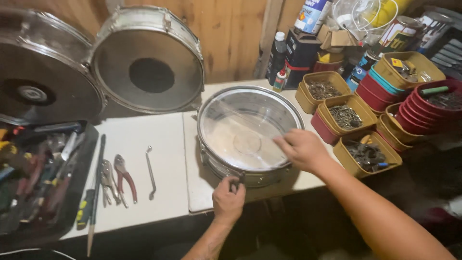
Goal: The person works on a snare drum placed on a white workbench, using a drum key to tighten the tension rods. They also reach into nearby containers to select small metal parts, likely lugs or screws, and install them onto the drum shell.
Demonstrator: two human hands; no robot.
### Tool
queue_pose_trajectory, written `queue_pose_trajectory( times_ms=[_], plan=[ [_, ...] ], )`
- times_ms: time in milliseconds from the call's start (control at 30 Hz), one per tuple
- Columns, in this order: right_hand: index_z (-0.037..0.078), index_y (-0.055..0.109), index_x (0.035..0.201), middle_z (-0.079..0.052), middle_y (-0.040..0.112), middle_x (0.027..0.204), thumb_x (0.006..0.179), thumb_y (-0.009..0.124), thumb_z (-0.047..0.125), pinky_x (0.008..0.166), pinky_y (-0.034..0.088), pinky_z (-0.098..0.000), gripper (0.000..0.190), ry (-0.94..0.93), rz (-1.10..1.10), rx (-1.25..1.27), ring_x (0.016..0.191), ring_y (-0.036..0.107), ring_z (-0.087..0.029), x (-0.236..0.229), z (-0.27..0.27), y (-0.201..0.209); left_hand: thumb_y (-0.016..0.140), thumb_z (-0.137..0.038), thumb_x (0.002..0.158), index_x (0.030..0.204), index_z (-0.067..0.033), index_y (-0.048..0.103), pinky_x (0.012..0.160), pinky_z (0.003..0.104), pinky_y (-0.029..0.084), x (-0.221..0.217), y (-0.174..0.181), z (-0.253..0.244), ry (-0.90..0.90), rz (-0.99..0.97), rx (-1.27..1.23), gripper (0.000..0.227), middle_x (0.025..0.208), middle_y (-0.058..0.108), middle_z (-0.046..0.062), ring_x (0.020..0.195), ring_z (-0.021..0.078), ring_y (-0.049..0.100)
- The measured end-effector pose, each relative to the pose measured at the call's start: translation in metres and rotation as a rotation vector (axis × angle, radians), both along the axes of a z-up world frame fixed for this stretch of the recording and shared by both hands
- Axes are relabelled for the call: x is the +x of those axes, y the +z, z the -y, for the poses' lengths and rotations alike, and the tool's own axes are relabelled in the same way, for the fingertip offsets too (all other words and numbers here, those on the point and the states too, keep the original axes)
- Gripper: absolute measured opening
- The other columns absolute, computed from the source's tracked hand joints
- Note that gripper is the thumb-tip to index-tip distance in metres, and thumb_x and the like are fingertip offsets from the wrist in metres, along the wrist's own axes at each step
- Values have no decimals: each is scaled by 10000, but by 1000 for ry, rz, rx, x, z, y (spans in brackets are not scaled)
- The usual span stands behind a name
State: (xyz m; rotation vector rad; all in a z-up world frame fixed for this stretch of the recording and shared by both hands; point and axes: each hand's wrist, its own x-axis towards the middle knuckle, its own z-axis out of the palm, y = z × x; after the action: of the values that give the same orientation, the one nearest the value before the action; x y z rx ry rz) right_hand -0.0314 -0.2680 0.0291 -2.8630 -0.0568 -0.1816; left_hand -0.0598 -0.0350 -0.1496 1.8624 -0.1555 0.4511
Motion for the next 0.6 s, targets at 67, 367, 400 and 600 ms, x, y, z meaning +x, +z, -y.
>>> queue_pose_trajectory(
  times_ms=[67,367,400,600],
  plan=[
    [101,576,691,-101,603,745,987,585,510,732,435,-460,505,26,113,-57,793,596,-316,-6,23,-8,788,-214,741,905,-218,717,560,323,494,3,-9,-3,51,-125,21,179,568,559,-63,515,114,537],
    [304,831,1015,138,738,1196,809,761,471,885,599,-372,275,138,210,-12,1043,741,-115,-25,72,-80,616,-419,911,1275,-134,696,618,332,516,11,90,-34,39,-553,-40,469,699,637,-39,662,129,626],
    [304,831,1015,138,738,1196,809,761,471,885,599,-372,275,139,213,-9,1043,741,-115,-24,73,-85,616,-419,911,1275,-134,696,618,332,516,11,96,-34,42,-549,-37,469,699,637,-39,662,129,626],
    [279,827,1108,108,698,1336,828,719,530,1135,519,-395,392,-76,-83,88,1200,691,-147,-34,47,-68,616,-444,931,1253,-143,682,756,336,565,17,134,-38,38,-711,26,446,905,735,-15,822,155,700]
  ],
)
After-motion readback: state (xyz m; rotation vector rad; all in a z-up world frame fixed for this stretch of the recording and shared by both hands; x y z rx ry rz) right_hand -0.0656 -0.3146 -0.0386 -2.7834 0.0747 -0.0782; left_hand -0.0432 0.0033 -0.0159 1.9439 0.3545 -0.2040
